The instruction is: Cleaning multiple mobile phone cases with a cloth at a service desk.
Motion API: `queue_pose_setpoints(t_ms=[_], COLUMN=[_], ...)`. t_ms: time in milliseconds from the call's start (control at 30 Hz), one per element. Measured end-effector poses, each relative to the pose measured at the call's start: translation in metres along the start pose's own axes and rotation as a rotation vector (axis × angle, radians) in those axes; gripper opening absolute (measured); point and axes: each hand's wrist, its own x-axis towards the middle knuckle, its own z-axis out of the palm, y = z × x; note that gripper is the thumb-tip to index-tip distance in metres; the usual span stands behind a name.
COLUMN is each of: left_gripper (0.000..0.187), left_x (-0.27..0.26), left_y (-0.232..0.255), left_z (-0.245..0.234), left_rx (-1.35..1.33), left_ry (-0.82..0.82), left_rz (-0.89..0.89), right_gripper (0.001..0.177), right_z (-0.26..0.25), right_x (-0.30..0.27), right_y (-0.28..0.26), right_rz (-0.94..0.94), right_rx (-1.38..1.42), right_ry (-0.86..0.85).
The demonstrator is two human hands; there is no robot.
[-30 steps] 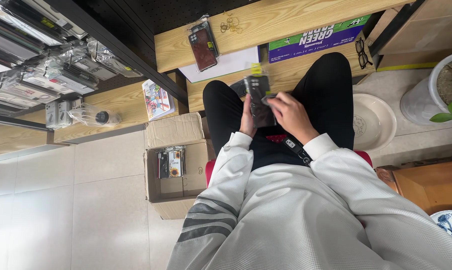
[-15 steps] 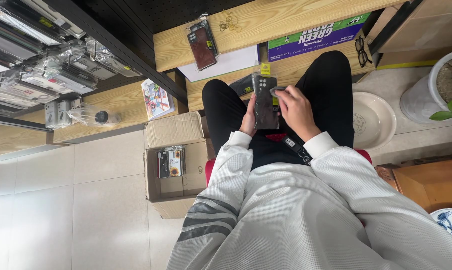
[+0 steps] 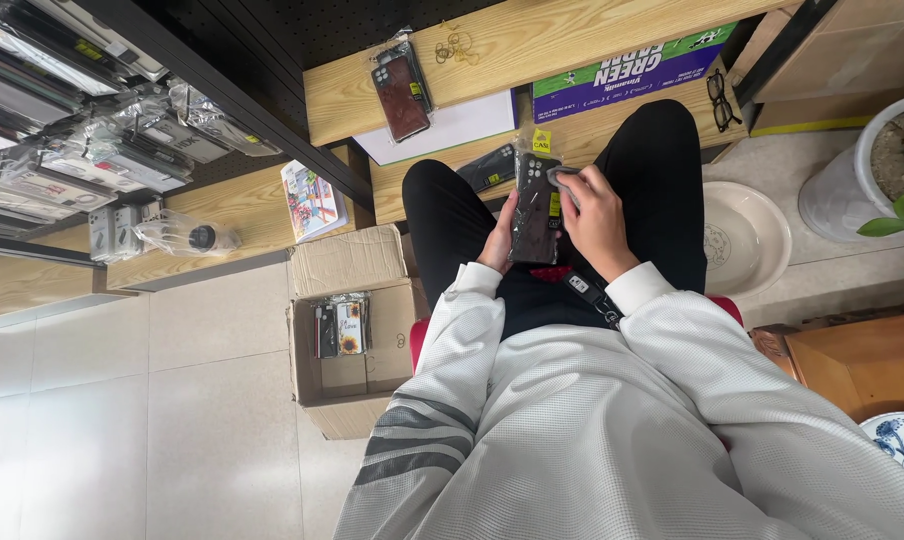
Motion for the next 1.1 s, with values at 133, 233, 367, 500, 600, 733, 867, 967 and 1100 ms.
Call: queue_pose_setpoints(t_ms=[133, 233, 367, 500, 600, 733, 867, 967, 1100], left_gripper=[0.069, 0.075, 0.074, 0.069, 0.07, 0.079, 0.075, 0.078, 0.069], left_x=[0.039, 0.051, 0.026, 0.021, 0.017, -0.003, -0.008, 0.013, 0.041], left_y=[-0.023, -0.031, -0.021, -0.014, -0.013, -0.007, -0.007, -0.011, -0.02], left_z=[-0.05, -0.061, -0.03, -0.022, -0.017, 0.003, 0.003, -0.012, -0.046], left_rx=[0.106, 0.176, 0.218, 0.233, 0.233, 0.293, 0.329, 0.347, 0.224], left_ry=[0.041, 0.034, 0.033, 0.021, 0.074, 0.019, 0.003, -0.007, 0.067], left_rz=[0.036, 0.036, -0.018, -0.037, -0.036, -0.088, -0.106, -0.061, 0.035], right_gripper=[0.016, 0.017, 0.019, 0.019, 0.019, 0.019, 0.017, 0.02, 0.021], right_z=[0.005, 0.006, 0.005, 0.007, 0.006, 0.0, 0.0, 0.008, 0.014], right_x=[-0.001, -0.001, 0.0, -0.002, -0.001, 0.003, 0.003, -0.001, -0.007], right_y=[-0.01, -0.012, -0.012, -0.014, -0.018, -0.017, -0.011, -0.008, -0.011], right_rz=[-0.055, -0.098, -0.107, -0.127, -0.118, -0.093, -0.059, -0.072, -0.101], right_rx=[0.052, 0.046, 0.053, 0.095, 0.094, 0.07, 0.062, 0.111, 0.144], right_ry=[0.01, 0.002, 0.046, 0.011, -0.002, 0.025, 0.042, -0.011, -0.092])
